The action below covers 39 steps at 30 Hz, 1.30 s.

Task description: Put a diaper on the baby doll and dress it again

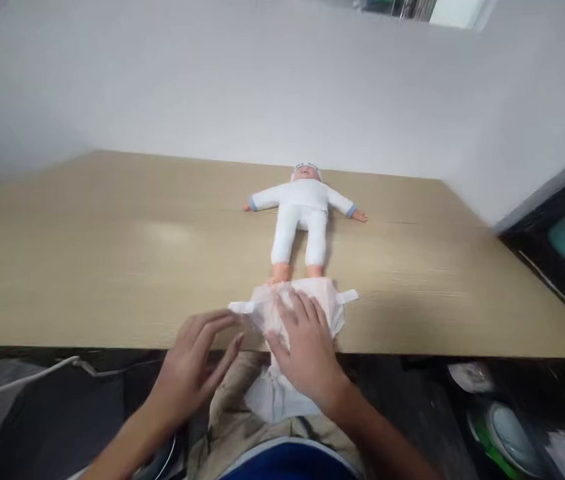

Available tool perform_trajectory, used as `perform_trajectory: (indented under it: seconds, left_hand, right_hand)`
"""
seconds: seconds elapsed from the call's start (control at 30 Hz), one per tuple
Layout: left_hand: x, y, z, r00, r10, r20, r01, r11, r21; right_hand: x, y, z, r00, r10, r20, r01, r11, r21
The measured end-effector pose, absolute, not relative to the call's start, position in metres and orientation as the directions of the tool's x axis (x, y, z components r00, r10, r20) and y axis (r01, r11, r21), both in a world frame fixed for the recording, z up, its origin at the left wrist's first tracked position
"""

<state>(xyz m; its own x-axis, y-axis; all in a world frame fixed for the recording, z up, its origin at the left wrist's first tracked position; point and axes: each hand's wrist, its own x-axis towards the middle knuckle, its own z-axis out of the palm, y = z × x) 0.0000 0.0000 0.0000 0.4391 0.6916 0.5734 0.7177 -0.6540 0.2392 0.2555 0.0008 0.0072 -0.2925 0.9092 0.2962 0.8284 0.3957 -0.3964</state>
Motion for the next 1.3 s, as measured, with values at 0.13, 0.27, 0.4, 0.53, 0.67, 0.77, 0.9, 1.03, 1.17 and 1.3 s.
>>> perform_trajectory:
  seconds: [0.13, 0.27, 0.4, 0.53, 0.67, 0.77, 0.9, 1.03, 1.17, 1.3]
  left_hand:
    - [0.018, 0.082, 0.012, 0.559, 0.677, 0.479, 0.741, -0.667, 0.076]
    - [0.042, 0.153, 0.021, 0.737, 0.6, 0.311, 0.666, -0.722, -0.187]
    - [0.075, 0.185, 0.035, 0.86, 0.476, 0.184, 0.51, -0.812, -0.284]
    - [0.101, 0.191, 0.051, 0.949, 0.303, 0.081, 0.314, -0.912, -0.265]
    - [0.11, 0.198, 0.053, 0.976, 0.193, 0.097, 0.21, -0.955, -0.209]
    - [0.114, 0.206, 0.049, 0.977, 0.12, 0.176, 0.152, -0.971, -0.182]
    - [0.118, 0.213, 0.057, 0.951, 0.083, 0.298, 0.111, -0.991, -0.078]
    - [0.118, 0.22, 0.085, 0.919, 0.141, 0.369, 0.074, -0.979, 0.191]
    - [0.12, 0.232, 0.116, 0.883, 0.204, 0.422, 0.024, -0.919, 0.394]
    - [0.125, 0.242, 0.142, 0.876, 0.264, 0.404, 0.049, -0.882, 0.469]
  right_hand:
    - [0.254, 0.0, 0.003, -0.27, 0.916, 0.295, 0.851, 0.371, -0.373]
    - [0.253, 0.0, -0.001, -0.235, 0.917, 0.323, 0.868, 0.348, -0.355]
    - [0.252, 0.0, -0.003, -0.236, 0.917, 0.322, 0.855, 0.353, -0.379]
    - [0.252, -0.002, -0.001, -0.242, 0.915, 0.322, 0.853, 0.359, -0.379]
    - [0.252, -0.004, -0.001, -0.254, 0.917, 0.309, 0.847, 0.365, -0.386]
    - [0.254, -0.006, -0.004, -0.255, 0.925, 0.283, 0.846, 0.355, -0.398]
    - [0.259, -0.003, -0.004, -0.302, 0.92, 0.248, 0.841, 0.38, -0.385]
    - [0.262, 0.008, 0.0, -0.343, 0.918, 0.199, 0.847, 0.394, -0.357]
    - [0.264, 0.027, 0.005, -0.347, 0.929, 0.127, 0.857, 0.369, -0.359]
    - [0.268, 0.049, 0.009, -0.358, 0.932, 0.06, 0.867, 0.356, -0.349]
